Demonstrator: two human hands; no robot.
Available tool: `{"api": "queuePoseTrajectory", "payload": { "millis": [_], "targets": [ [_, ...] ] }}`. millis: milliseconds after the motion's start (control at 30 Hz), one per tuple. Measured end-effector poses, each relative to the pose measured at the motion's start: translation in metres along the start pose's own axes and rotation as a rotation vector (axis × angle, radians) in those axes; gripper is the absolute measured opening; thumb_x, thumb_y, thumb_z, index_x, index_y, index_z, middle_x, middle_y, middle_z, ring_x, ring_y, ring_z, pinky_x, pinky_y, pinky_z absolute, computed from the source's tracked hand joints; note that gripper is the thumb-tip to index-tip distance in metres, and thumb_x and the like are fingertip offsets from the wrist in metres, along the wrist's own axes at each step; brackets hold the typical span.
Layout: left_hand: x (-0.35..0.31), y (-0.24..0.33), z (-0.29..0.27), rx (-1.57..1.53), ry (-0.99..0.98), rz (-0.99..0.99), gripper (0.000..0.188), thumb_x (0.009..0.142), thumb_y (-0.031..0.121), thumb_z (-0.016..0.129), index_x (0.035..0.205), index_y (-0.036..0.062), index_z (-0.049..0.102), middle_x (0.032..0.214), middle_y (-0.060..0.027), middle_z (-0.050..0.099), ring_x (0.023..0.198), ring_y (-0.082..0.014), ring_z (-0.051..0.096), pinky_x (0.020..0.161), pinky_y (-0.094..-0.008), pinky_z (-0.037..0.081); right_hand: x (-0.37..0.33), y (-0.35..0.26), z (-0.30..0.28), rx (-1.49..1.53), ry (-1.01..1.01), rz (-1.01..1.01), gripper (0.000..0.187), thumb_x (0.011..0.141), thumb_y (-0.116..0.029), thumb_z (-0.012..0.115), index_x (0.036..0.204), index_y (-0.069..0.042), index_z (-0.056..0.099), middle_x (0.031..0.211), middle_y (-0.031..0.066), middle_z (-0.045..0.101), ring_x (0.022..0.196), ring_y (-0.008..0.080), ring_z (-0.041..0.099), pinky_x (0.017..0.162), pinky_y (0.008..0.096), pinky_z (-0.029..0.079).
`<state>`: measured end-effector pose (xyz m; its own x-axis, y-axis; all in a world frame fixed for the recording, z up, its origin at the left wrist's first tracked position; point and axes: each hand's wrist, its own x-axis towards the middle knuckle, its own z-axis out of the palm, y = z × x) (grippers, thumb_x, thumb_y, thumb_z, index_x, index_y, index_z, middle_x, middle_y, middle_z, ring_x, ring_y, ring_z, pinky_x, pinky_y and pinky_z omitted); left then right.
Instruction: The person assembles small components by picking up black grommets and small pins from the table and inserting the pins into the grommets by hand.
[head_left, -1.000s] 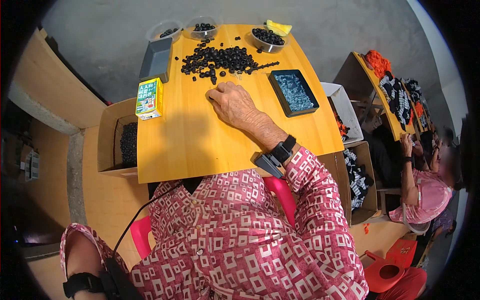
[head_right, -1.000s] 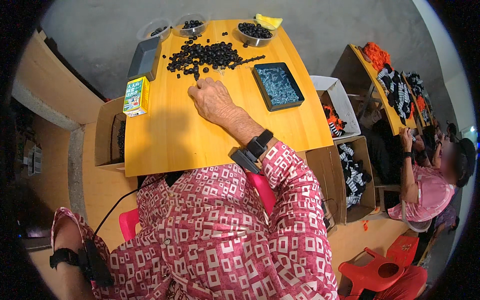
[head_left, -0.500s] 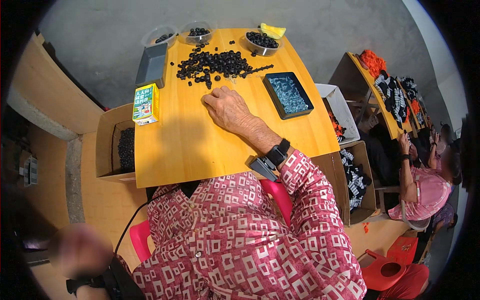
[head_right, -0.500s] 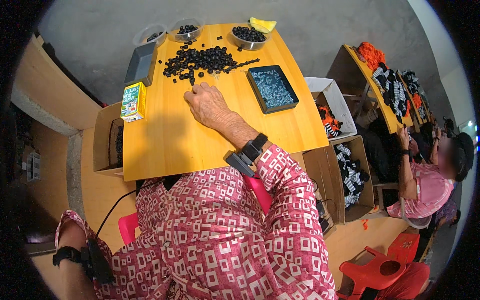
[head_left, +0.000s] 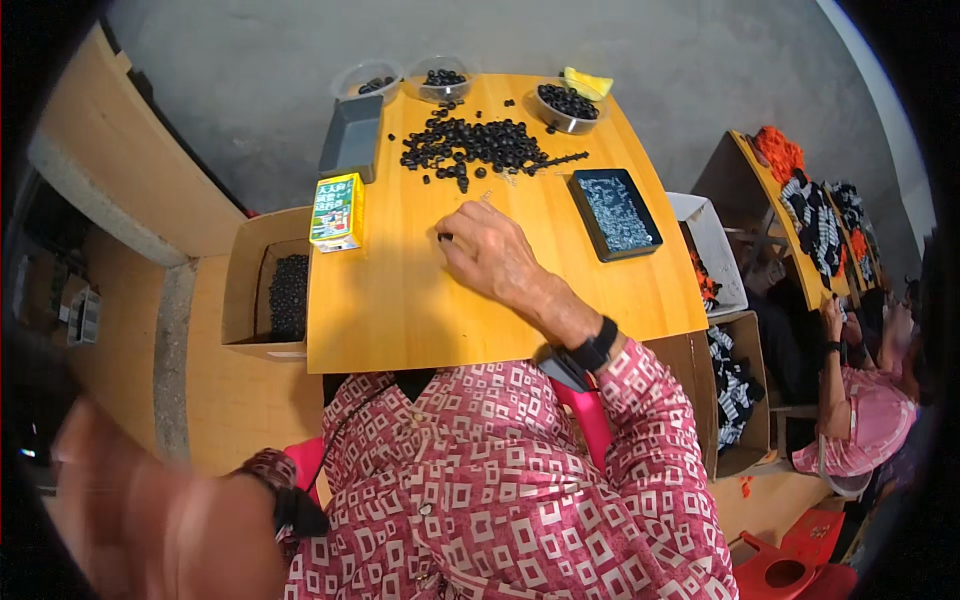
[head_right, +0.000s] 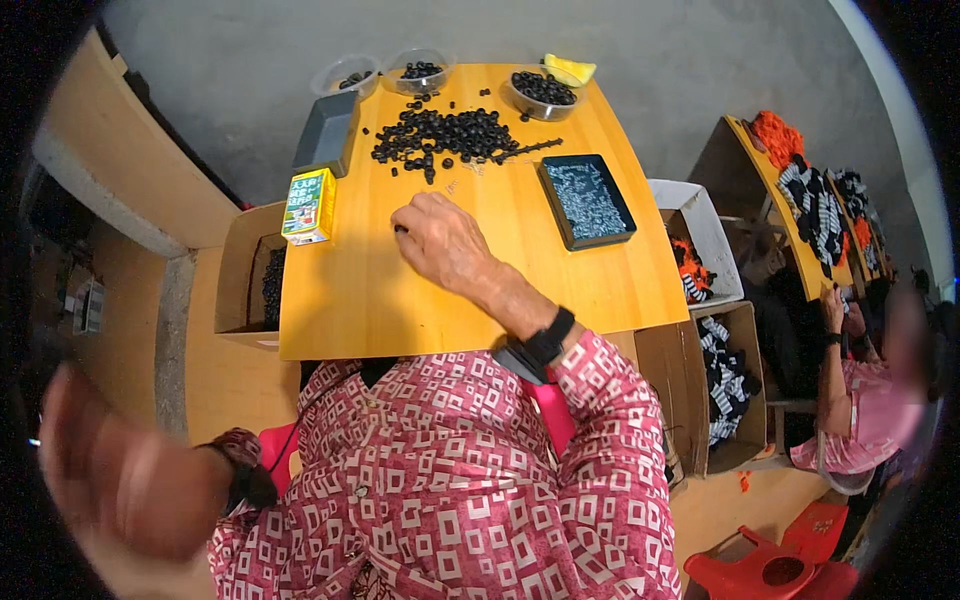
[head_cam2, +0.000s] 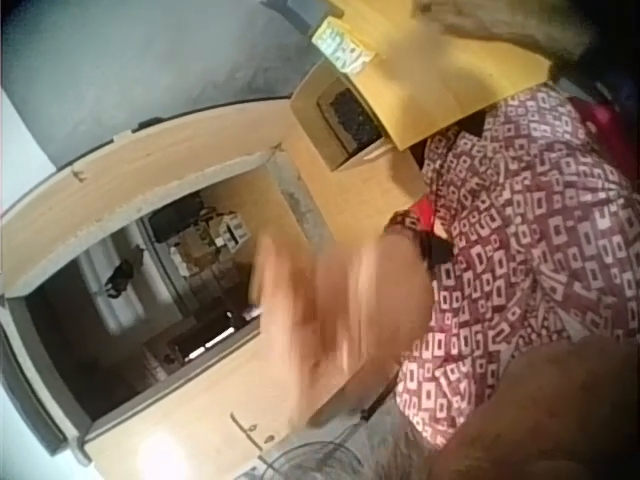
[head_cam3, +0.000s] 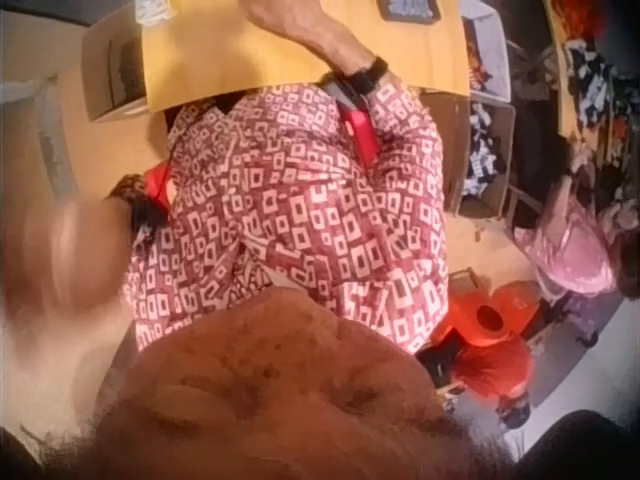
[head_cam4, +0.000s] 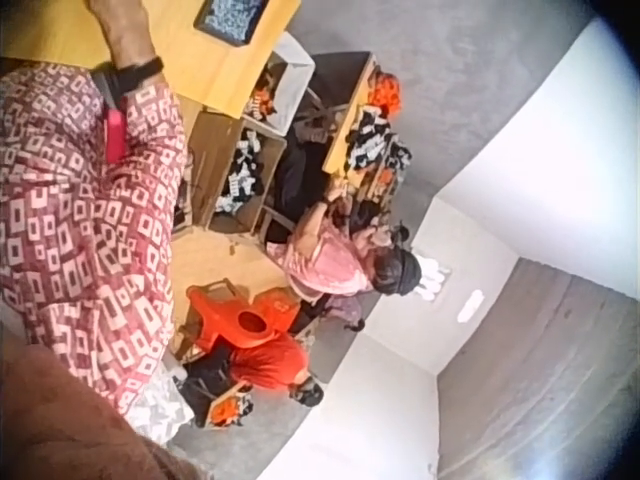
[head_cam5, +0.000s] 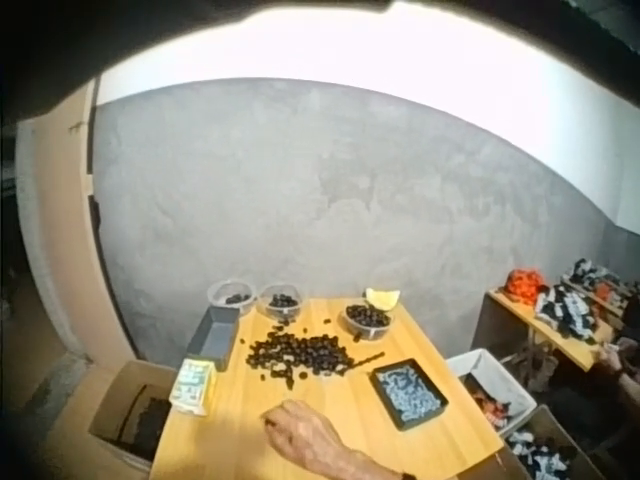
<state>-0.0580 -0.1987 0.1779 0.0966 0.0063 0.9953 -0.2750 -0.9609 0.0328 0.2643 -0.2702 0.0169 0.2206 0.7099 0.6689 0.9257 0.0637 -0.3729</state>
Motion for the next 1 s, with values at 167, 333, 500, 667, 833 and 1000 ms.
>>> {"api": "queuePoseTrajectory", "payload": {
  "millis": [167,333,500,667,833,1000],
  "targets": [
    [-0.074,-0.057,0.095,-0.556,-0.503,-1.222,0.035,0.093,0.01,0.06,0.125,-0.003,0.055,0.12,-0.0092,0.06,0.112,-0.0173,0.057,0.098,-0.0278,0.043,-0.004,-0.054,-0.01,0.15,0.079,-0.149,0.023,0.075,-0.005,0.072,0.097,-0.001,0.064,0.085,0.0114,0.06,0.083,0.0292,0.061,0.072,0.0378,0.052],
    [-0.117,-0.067,0.105,-0.975,-0.4,-1.756,0.032,0.099,0.018,0.056,0.126,-0.0002,0.058,0.118,-0.0068,0.063,0.106,-0.0135,0.061,0.094,-0.0288,0.05,-0.01,-0.078,-0.005,0.246,0.085,-0.123,0.03,0.075,-0.003,0.074,0.105,-0.002,0.067,0.091,0.0098,0.063,0.082,0.0274,0.062,0.069,0.036,0.053],
    [-0.131,-0.07,0.108,-1.082,-0.293,-1.865,0.027,0.098,0.016,0.059,0.122,0.0039,0.063,0.109,-0.0043,0.067,0.097,-0.0129,0.066,0.088,-0.0269,0.055,-0.014,-0.075,-0.009,0.187,-0.007,-0.071,0.03,0.077,-0.001,0.072,0.107,-0.004,0.068,0.091,0.0101,0.062,0.082,0.0276,0.06,0.072,0.036,0.051],
    [-0.145,-0.075,0.109,-1.109,-0.276,-1.936,0.022,0.095,0.013,0.063,0.115,0.0052,0.064,0.103,-0.0037,0.068,0.093,-0.0141,0.067,0.086,-0.027,0.055,-0.011,-0.066,-0.013,0.286,-0.138,-0.057,0.025,0.082,-0.009,0.069,0.106,-0.003,0.066,0.088,0.0109,0.06,0.086,0.029,0.06,0.076,0.0391,0.049],
    [-0.146,-0.076,0.106,-1.145,-0.256,-1.956,0.014,0.093,0.012,0.066,0.105,0.0069,0.064,0.099,-0.0023,0.068,0.091,-0.0147,0.068,0.086,-0.0274,0.055,0.02,0.016,-0.039,0.103,-0.016,0.176,0.016,0.083,-0.01,0.066,0.099,-0.006,0.069,0.09,0.0128,0.064,0.085,0.032,0.062,0.077,0.0402,0.051],
    [-0.156,-0.076,0.112,-1.137,-0.371,-1.983,0.012,0.094,0.016,0.064,0.104,0.0092,0.064,0.097,-0.001,0.067,0.091,-0.0128,0.068,0.085,-0.0262,0.054,0.022,0.086,-0.038,-0.275,-0.205,0.34,0.015,0.084,-0.011,0.066,0.097,-0.007,0.071,0.087,0.0121,0.063,0.087,0.0305,0.063,0.078,0.0412,0.052]
  ]
}}
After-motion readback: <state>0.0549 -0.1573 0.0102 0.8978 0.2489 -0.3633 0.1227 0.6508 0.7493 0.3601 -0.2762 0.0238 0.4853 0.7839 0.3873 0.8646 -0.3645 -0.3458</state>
